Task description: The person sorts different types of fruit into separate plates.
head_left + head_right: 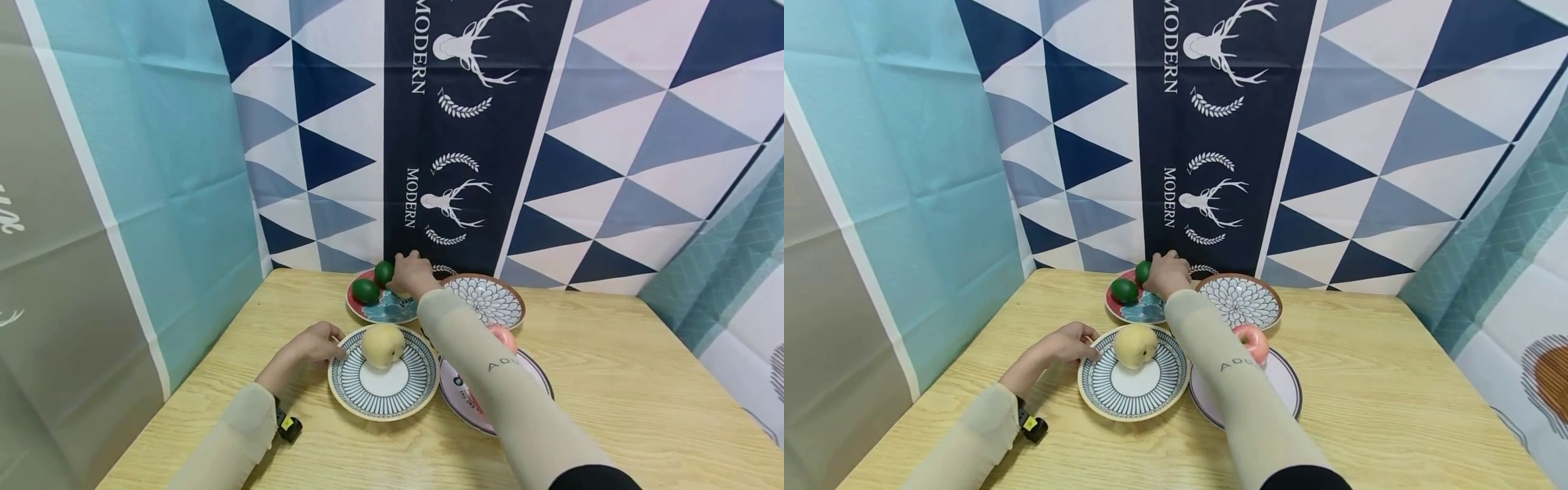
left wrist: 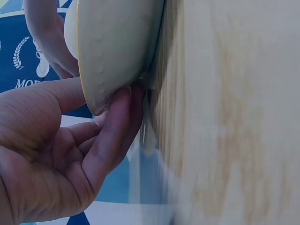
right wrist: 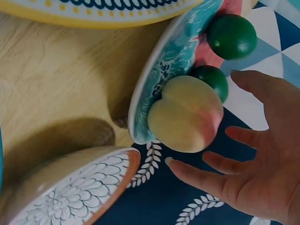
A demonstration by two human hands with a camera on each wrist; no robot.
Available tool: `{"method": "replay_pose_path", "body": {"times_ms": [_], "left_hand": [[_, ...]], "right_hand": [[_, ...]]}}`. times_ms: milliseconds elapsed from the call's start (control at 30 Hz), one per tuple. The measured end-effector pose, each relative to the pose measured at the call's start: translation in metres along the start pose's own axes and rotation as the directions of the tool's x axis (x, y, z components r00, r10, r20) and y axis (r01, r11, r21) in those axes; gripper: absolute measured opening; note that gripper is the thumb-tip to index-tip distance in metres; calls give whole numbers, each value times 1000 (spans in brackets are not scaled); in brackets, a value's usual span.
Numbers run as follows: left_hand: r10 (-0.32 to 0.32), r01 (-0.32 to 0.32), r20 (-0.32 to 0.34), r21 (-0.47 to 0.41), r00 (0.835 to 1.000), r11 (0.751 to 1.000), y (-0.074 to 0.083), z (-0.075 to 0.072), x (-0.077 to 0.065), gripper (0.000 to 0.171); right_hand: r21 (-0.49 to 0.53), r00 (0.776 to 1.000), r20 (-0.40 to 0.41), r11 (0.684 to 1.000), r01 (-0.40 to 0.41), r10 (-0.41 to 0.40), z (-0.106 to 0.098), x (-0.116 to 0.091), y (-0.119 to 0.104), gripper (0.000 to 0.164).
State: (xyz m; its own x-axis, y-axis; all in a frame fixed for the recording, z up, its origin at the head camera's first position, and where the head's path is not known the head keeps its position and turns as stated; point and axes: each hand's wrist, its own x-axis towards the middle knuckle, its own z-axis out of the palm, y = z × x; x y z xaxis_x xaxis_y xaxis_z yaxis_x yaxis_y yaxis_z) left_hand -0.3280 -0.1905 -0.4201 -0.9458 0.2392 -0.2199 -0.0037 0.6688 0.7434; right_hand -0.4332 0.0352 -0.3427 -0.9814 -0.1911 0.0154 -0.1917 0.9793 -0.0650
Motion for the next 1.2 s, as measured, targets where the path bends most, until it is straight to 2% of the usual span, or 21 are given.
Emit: {"method": "replay_pose_path", "body": {"times_ms": [300, 500, 767, 967, 1200], "left_hand": [[-4, 4, 17, -3, 1000, 1000, 4, 2, 3, 24], [-4, 4, 12, 14, 1000, 1000, 5, 0, 5, 21], [1, -1, 16, 0, 1000, 1000, 1, 0, 4, 22], [-5, 6, 2, -3, 1000, 1000, 0, -2, 2, 23], [-5, 5, 11, -10, 1000, 1000, -2, -2, 3, 24]], "right_hand": [[56, 1000, -8, 998, -13, 13, 12, 6, 10, 76], [35, 1000, -16, 999, -24, 25, 14, 11, 9, 73], [18, 999, -34, 999, -37, 38, 27, 19, 5, 68], [2, 999, -21, 999, -40, 40, 29, 26, 2, 66], [7, 999, -3, 999, -49, 49, 42, 38, 8, 64]]}}
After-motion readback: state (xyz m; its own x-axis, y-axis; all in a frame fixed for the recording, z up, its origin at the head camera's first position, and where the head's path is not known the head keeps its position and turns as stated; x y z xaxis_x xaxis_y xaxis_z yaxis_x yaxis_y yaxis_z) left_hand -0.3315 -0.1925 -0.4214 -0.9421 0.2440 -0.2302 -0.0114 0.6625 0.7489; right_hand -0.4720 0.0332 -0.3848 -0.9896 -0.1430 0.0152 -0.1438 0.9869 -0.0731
